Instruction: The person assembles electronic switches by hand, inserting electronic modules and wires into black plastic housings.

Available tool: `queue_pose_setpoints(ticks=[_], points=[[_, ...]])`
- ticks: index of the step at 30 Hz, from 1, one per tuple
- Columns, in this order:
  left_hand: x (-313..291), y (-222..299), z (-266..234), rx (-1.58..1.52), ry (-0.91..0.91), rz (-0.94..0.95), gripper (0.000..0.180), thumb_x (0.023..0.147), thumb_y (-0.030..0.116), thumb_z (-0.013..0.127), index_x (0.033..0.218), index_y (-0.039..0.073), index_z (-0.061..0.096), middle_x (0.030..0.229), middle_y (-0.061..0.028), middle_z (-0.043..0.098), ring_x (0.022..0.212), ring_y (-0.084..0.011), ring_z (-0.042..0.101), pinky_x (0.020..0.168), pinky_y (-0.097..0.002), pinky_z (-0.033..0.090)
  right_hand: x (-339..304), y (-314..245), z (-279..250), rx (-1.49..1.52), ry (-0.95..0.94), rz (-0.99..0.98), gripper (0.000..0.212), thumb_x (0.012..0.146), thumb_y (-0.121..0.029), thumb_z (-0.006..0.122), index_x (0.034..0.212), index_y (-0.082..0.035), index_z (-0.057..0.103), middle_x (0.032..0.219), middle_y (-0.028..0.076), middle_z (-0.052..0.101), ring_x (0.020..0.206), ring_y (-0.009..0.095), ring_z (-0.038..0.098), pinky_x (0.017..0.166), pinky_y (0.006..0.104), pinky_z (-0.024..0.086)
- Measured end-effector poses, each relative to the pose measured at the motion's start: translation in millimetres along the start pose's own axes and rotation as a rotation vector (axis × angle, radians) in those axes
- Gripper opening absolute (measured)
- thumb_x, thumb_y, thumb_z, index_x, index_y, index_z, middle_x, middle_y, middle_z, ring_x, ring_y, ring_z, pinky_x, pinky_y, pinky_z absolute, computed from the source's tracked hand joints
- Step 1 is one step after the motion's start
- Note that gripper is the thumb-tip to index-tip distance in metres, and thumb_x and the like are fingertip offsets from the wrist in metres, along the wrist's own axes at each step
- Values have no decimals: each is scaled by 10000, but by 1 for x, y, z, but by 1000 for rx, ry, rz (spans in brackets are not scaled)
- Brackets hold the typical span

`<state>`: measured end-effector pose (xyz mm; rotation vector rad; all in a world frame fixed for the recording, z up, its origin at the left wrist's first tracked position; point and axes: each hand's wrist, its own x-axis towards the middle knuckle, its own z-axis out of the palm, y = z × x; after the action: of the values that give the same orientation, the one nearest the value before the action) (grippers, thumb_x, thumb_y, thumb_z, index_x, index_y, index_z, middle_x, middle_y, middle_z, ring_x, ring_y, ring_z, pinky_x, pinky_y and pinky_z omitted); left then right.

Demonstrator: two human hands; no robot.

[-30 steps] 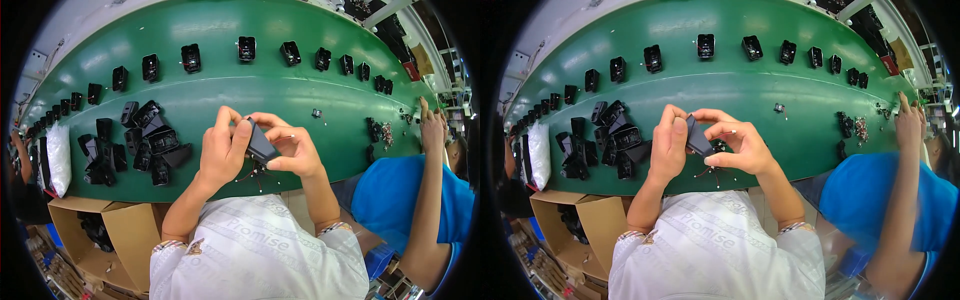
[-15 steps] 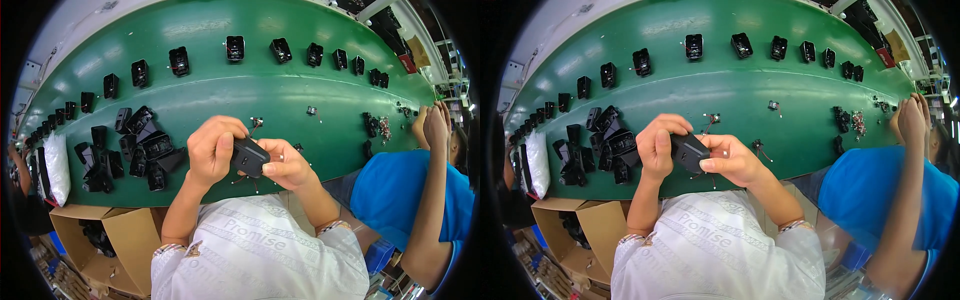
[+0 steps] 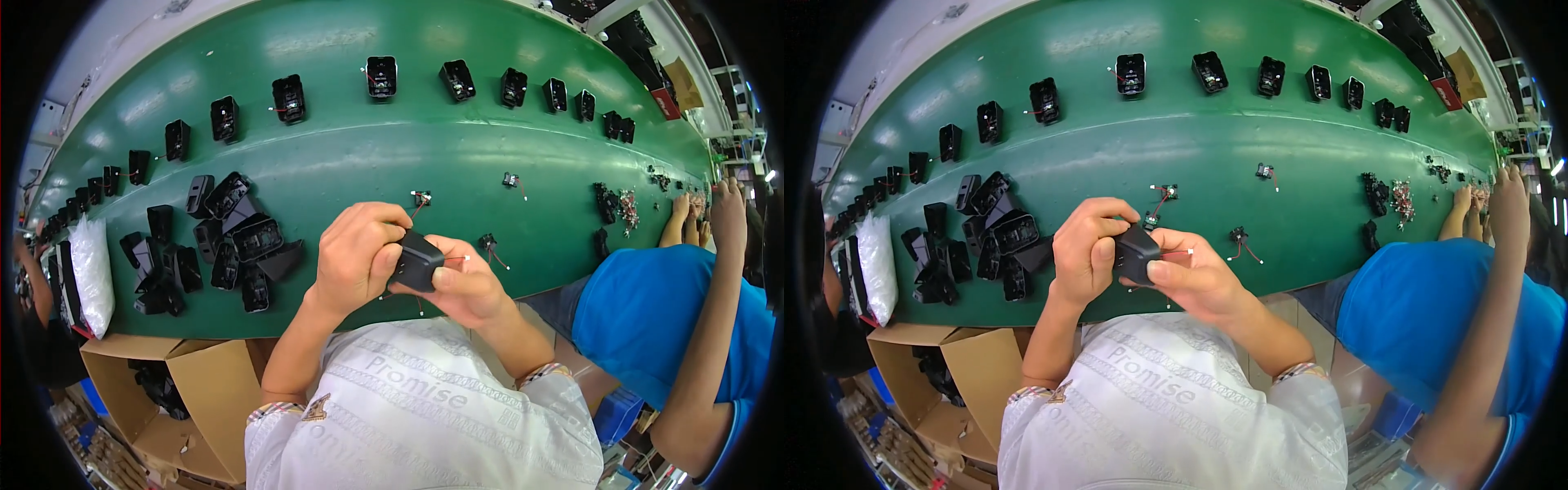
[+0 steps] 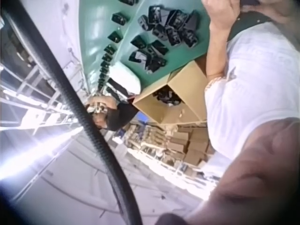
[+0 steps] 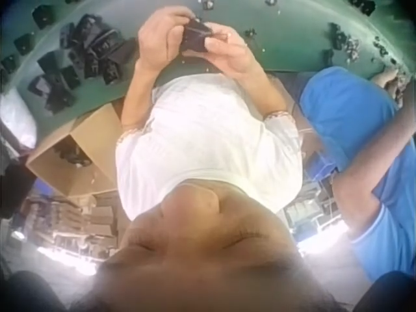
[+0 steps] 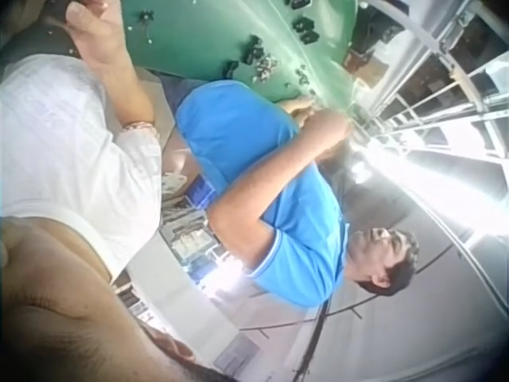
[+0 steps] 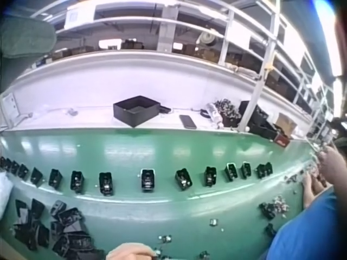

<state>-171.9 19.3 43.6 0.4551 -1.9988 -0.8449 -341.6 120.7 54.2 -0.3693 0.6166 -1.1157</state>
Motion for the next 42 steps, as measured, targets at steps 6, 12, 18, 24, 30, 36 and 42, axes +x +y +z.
queue_pose_setpoints(ticks=[6,12,18,24,30,36,42], points=[[-21,10,-33,255,186,-172,215,887,122,665,1048,-5,599,1118,-183,632,1043,-325,615,928,-416,473,33,-68,-4,-1182,111,-625,277,716,-95,828,892,-9,631,1382,229,506,1273,316,517,1039,427,424],[-40,43,-78,837,-143,-404,489,692,71,793,1149,77,618,1323,-107,530,1323,-375,416,1068,-513,336,161,-109,11,-2011,66,-986,342,698,-170,822,961,-57,635,1306,129,578,1184,355,552,991,440,454],[-55,41,-86,894,-290,-529,682,665,71,827,1291,100,557,1409,-90,454,1430,-375,278,1136,-610,211,253,-92,-2,-2351,-71,-627,480,674,-211,844,1030,-95,543,1176,93,609,1237,338,504,1005,453,410],[-63,23,-83,890,-268,-577,626,666,77,822,1245,80,583,1403,-77,465,1433,-364,282,1157,-587,194,229,-100,-8,-2385,-70,-737,526,675,-276,871,1016,-98,512,1281,117,587,1317,386,434,1074,490,356],[-64,21,-84,859,-239,-487,328,734,54,756,1049,90,675,1427,-103,451,1420,-400,287,1142,-604,206,81,-126,15,-1730,80,-851,251,796,-129,768,987,-27,642,1126,122,686,1012,248,662,855,346,518],[-48,19,-56,254,-231,-438,411,724,-96,665,1099,72,663,1354,-165,515,1209,-372,547,959,-412,490,24,-80,-23,-1652,332,-277,278,798,-65,752,1069,-72,690,1008,62,689,818,191,678,691,298,535],[-37,2,-23,197,-125,-361,373,701,2,716,1061,32,623,1366,-176,468,1104,-317,582,916,-385,483,52,-43,-48,-1836,260,-279,199,784,-43,748,976,-75,706,1032,77,630,867,270,665,774,352,540]])
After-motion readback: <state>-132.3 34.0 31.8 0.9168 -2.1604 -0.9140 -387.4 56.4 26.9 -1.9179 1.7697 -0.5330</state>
